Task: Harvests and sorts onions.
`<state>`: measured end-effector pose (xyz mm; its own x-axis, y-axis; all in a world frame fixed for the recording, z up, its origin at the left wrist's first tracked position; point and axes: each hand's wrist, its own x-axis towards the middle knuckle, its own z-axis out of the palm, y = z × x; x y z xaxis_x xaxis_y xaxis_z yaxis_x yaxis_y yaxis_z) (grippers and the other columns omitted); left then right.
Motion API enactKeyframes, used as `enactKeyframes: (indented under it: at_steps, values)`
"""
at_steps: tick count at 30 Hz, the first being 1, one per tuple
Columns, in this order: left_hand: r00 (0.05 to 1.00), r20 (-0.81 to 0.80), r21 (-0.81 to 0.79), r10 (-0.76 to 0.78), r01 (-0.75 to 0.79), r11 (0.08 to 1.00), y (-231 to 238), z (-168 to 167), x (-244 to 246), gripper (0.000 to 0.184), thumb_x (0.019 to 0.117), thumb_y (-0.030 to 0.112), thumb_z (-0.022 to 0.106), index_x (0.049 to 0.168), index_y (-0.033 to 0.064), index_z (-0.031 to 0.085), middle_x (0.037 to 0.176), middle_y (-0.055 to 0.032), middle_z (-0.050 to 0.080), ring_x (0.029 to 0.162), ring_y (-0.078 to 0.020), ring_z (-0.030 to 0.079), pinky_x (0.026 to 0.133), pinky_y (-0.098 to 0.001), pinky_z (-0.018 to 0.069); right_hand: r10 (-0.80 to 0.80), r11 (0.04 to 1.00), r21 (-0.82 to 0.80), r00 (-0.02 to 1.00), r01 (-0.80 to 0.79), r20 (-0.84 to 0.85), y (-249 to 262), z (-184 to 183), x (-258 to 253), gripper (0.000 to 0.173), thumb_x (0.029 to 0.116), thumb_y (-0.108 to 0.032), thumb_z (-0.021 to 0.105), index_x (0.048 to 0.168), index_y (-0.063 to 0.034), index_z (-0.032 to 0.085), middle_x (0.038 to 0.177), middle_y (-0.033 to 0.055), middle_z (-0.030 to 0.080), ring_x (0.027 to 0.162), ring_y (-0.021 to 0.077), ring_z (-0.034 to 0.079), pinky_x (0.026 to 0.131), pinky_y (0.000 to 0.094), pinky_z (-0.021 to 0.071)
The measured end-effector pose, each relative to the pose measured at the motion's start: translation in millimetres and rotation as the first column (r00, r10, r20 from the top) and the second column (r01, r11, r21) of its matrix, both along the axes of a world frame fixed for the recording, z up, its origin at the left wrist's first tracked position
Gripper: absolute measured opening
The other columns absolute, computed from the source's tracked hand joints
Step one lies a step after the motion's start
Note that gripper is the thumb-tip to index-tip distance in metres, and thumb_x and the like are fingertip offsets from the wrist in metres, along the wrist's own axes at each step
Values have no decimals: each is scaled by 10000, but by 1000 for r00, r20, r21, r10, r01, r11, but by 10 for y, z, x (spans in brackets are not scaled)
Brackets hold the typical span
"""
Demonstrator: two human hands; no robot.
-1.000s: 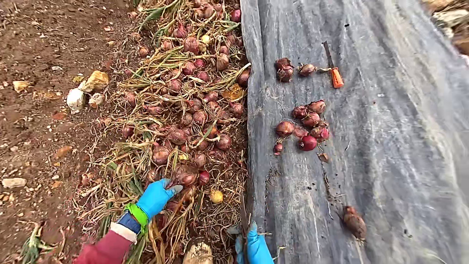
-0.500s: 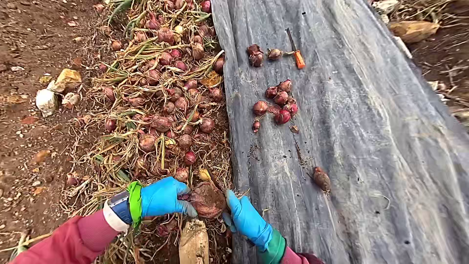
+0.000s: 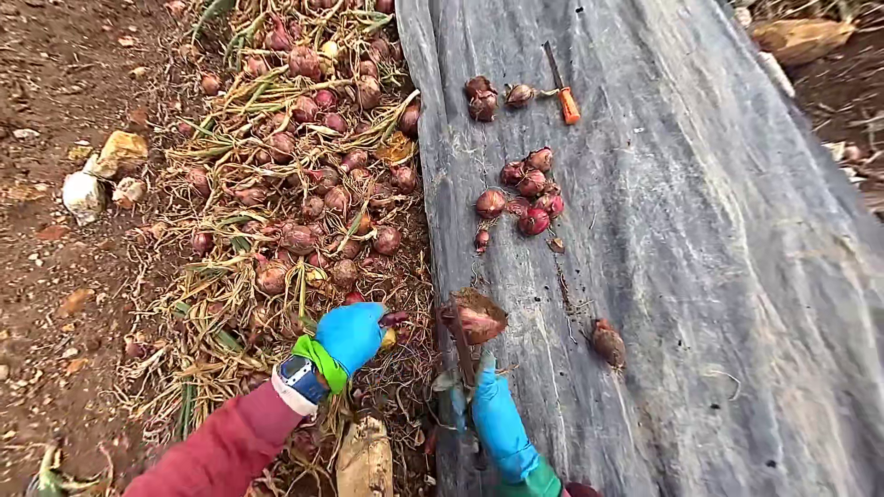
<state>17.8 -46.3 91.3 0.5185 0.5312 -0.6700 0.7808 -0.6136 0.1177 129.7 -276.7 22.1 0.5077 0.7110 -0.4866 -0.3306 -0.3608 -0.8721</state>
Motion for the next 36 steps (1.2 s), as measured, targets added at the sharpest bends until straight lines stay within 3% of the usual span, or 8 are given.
enactKeyframes:
  at_steps: [2, 8, 12, 18, 24, 28, 32, 36]
  values:
    - [998, 56, 72, -22, 18, 997, 152, -245, -50, 240, 1011, 383, 604, 1168, 251, 728, 1169, -22, 739, 1077, -259, 711, 881, -558, 580, -177, 984, -23, 984, 177, -21, -106, 43, 78, 907, 1002, -713, 16, 874, -44, 616, 571, 94, 577, 422, 232, 558, 392, 407, 521]
    - [974, 6, -58, -224, 224, 973, -28, -1335, -172, 466, 885, 153, 737, 1340, 174, 635, 1317, -149, 649, 1078, -387, 697, 852, -642, 589, -107, 992, -72, 990, 101, -89, -554, -37, -228, 979, 962, -768, 5, 925, -37, 656, 595, 109, 611, 433, 238, 585, 399, 403, 544]
    - [983, 173, -191, -58, 92, 977, -51, -836, -155, 609, 852, 456, 823, 1382, 239, 614, 1156, -66, 735, 1058, -279, 712, 921, -586, 576, -119, 992, -77, 929, 98, -352, -503, -218, -451, 1020, 969, -746, -25, 1022, -5, 673, 569, 132, 583, 430, 250, 578, 409, 421, 543]
    - [952, 303, -485, 46, 113, 867, -287, -68, -277, 499, 851, 510, 815, 1211, 189, 686, 1036, -9, 741, 990, -153, 704, 917, -460, 573, 119, 975, 213, 966, -70, -228, 135, -75, -435, 749, 809, -804, 617, 891, -60, 648, 612, 63, 629, 456, 188, 605, 433, 357, 558]
    - [986, 148, -223, -79, 111, 968, 151, -21, -307, 587, 793, 729, 739, 1132, 250, 719, 968, 26, 739, 906, -164, 710, 827, -494, 588, 309, 951, 45, 944, -306, -116, 428, -18, -190, 859, 942, -832, 235, 848, -87, 652, 567, 55, 583, 432, 185, 557, 422, 360, 513]
    - [941, 218, -122, 260, -238, 964, 348, -142, -307, 622, 735, 655, 850, 1172, 231, 726, 970, -2, 762, 912, -179, 732, 842, -506, 608, 216, 973, -33, 957, -227, -192, 357, -152, -160, 871, 984, -774, 207, 929, -47, 682, 578, 84, 592, 426, 203, 558, 416, 371, 525]
    - [992, 95, -347, -82, 110, 931, -221, 91, -76, 362, 993, 476, 617, 1062, 137, 722, 991, -82, 724, 969, -273, 693, 876, -550, 546, 505, 855, -87, 859, -511, -83, 234, -238, -194, 929, 808, -961, 232, 806, -129, 645, 619, 31, 624, 488, 179, 600, 481, 383, 547]
    - [975, 206, -240, 87, -36, 970, -168, 86, -139, 345, 1014, 492, 607, 1066, 185, 756, 965, -46, 742, 941, -234, 709, 864, -533, 563, 150, 989, 5, 988, -150, -27, 59, 27, -133, 936, 909, -862, 145, 946, -74, 647, 598, 58, 619, 439, 187, 581, 418, 362, 537]
